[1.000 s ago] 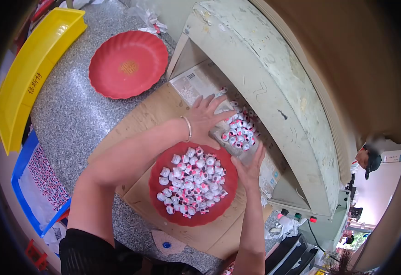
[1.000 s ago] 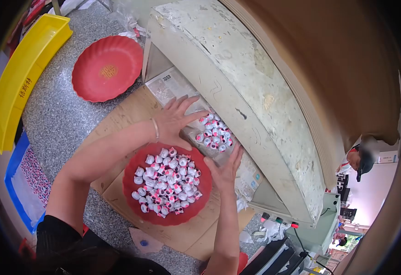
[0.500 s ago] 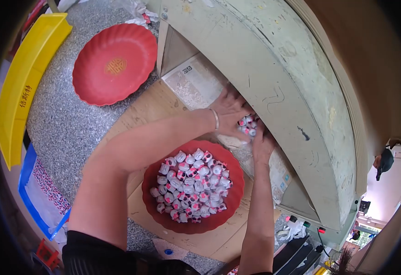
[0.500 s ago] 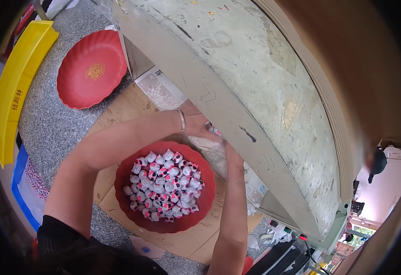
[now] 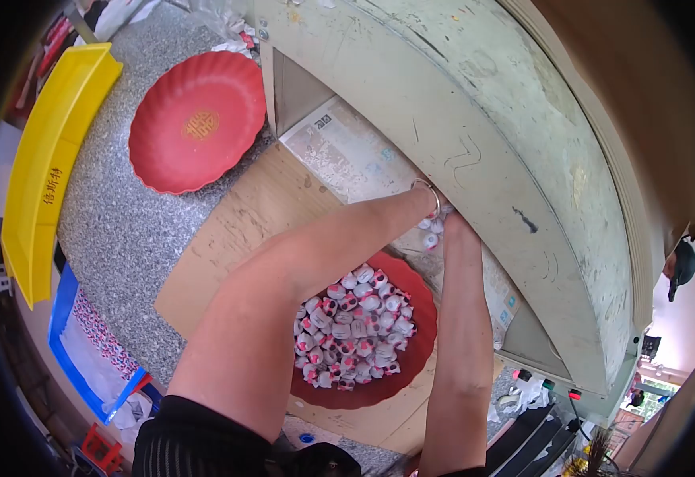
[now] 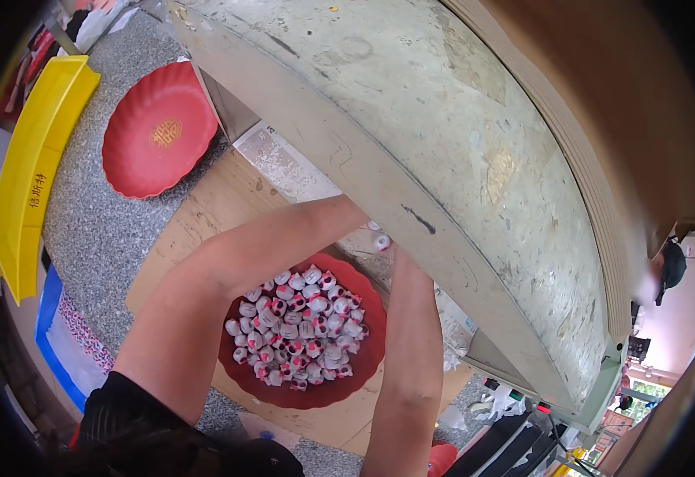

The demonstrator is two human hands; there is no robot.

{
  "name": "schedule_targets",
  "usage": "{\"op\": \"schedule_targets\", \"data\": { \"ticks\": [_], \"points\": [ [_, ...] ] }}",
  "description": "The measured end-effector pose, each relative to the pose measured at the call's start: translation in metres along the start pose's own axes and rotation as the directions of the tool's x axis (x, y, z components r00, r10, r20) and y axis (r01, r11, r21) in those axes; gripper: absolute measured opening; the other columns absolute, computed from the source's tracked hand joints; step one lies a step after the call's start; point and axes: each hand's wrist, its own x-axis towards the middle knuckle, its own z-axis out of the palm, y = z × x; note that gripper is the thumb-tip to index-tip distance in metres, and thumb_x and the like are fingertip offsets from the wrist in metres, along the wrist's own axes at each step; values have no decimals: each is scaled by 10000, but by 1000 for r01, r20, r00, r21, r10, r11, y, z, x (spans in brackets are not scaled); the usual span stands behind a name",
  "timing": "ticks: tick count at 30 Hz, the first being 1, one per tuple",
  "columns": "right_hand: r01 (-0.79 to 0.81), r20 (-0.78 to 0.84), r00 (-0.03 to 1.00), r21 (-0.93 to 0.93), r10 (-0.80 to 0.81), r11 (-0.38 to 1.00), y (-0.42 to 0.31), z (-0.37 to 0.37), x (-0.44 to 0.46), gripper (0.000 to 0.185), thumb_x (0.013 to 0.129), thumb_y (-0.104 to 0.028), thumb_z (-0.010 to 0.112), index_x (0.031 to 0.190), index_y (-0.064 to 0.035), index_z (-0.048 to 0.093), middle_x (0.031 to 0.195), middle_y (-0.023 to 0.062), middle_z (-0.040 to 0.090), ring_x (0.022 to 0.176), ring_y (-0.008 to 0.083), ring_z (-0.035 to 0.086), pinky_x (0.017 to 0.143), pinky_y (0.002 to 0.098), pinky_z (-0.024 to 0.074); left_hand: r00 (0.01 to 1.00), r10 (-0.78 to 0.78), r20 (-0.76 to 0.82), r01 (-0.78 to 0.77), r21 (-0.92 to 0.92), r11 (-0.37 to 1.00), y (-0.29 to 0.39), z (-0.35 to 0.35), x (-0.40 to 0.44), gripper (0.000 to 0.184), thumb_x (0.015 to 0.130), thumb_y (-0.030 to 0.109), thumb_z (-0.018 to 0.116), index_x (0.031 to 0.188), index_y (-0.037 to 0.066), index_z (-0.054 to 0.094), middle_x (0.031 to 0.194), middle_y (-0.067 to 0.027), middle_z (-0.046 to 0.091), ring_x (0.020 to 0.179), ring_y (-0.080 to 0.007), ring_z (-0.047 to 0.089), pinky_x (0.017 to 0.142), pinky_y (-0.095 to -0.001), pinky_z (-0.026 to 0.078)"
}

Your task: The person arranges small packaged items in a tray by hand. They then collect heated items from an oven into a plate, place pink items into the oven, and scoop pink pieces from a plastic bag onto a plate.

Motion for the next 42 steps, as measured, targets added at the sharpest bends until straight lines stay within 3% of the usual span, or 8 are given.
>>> {"op": "schedule_targets", "data": {
  "ticks": [5,8,16,22,35,38,40,42],
  "points": [
    [-262,20,946,633,323,728,-53,-4,-60,376,945,-292,466,1241,-62,485,1223,63,527,1097,211,511,933,366,434,986,33,162,-158,860,486,110,22,-67,427,815,404,521,1132,139,628,1192,-78,603,1116,-271,541,929,-368,423],
    [-218,20,968,557,249,801,-83,-25,-112,368,969,-287,419,1238,-41,471,1220,84,505,1137,181,480,975,353,399,993,69,-95,-37,309,950,148,47,-132,237,767,178,656,984,88,690,1075,-136,628,941,-223,615,766,-314,498],
    [-437,228,899,539,375,720,-76,-55,-244,364,949,-192,519,1271,-27,484,1209,81,534,1074,160,514,916,299,430,978,165,-126,-106,381,918,159,16,-271,186,868,73,576,1036,2,611,1085,-128,550,1071,-220,518,918,-321,406],
    [85,342,939,-141,-32,986,-80,-85,-210,374,963,-164,462,1285,26,474,1300,110,501,1225,171,430,1004,316,372,933,278,227,-357,675,646,182,-24,-273,156,883,85,537,1004,3,589,981,-130,579,989,-294,542,881,-394,428],
    [747,700,663,-593,-267,300,-25,-39,-41,240,901,-200,535,1117,-98,555,1116,117,570,990,289,578,835,368,463,850,79,521,-526,845,97,160,-81,-98,284,776,160,609,1014,13,560,1038,-176,583,1020,-328,565,867,-376,465],
    [587,491,613,-807,-618,-59,120,-133,109,330,935,-239,459,1188,-37,526,1194,99,562,1090,231,542,948,357,426,999,-18,37,-38,996,-77,192,-91,-51,422,760,223,572,1152,65,574,1197,-195,554,1099,-312,529,914,-391,440],
    [593,456,615,-805,-643,-3,94,-112,96,333,936,-240,457,1190,-36,524,1196,99,560,1093,231,540,949,357,425,864,419,280,-206,955,-214,130,-150,26,506,896,372,472,1286,50,475,1232,-193,543,1142,-335,506,961,-399,406],
    [605,395,628,-790,-670,101,71,-82,93,337,938,-243,452,1194,-35,521,1201,100,557,1097,231,537,951,358,424,696,622,358,272,671,-690,124,-111,7,481,855,392,489,1202,67,568,1213,-191,563,1116,-319,523,954,-392,408]
  ]
}}
